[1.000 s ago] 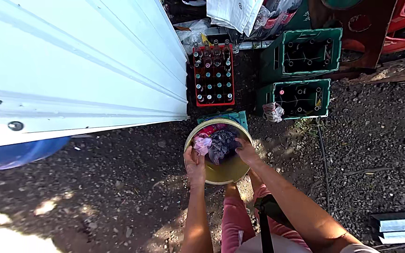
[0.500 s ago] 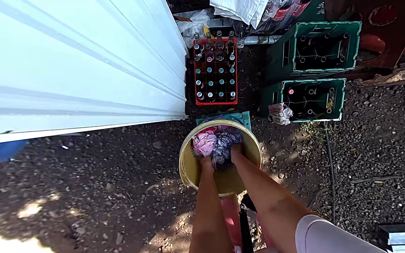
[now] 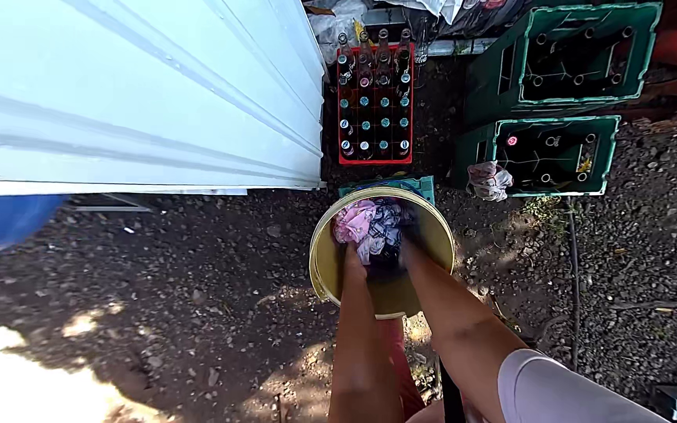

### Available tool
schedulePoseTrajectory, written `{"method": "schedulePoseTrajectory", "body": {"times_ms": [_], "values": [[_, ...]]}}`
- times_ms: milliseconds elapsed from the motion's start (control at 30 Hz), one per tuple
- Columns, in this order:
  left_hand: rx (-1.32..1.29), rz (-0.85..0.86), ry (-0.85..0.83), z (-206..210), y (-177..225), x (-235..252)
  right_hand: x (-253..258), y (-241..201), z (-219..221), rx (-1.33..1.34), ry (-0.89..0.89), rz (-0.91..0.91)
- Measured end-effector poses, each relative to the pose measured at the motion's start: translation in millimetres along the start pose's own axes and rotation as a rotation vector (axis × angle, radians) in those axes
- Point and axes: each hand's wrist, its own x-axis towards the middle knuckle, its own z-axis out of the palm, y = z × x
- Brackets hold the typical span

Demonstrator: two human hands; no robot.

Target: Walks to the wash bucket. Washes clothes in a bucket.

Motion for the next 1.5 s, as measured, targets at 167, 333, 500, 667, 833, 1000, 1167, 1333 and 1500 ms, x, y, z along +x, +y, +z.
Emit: {"method": "schedulePoseTrajectory", "body": {"times_ms": [167,333,500,667,833,1000,1167,1333,1500], "values": [[0.227,-0.05,0.081,-9.8,37.8,-63.1,-25.7,8.5,-9.5,0.156,-0.278,0.196],[0.299,0.039,0.06,-25.4,81.8,-135.3,-92.4,-4.9,-35.7,0.387,-0.462,0.368],[0.25,0.126,-0.061,-3.6,118.7,-152.0,-112.7,-34.4,-46.0,0.552,-0.423,0.25],[0.18,0.235,-0.43,4.1,138.8,-152.5,-118.8,-75.7,-60.8,0.32,-0.298,0.027],[0.503,0.409,-0.337,-29.4,126.3,-129.8,-135.1,-81.6,-50.2,-0.426,-0.092,-0.49],[0.5,-0.004,-0.071,-27.3,59.4,-80.5,-100.0,-70.2,-19.8,-1.339,-0.056,-0.723],[0.009,-0.06,0.198,2.1,20.2,-48.0,-47.5,-63.8,-2.0,-1.611,0.013,-0.352],[-0.358,-0.075,0.312,18.3,-10.1,3.6,-13.8,-73.2,4.4,-1.721,-0.113,-0.227],[-0.599,-0.103,0.184,19.8,-17.8,21.2,2.2,-61.6,11.4,-1.681,-0.115,-0.144]]}}
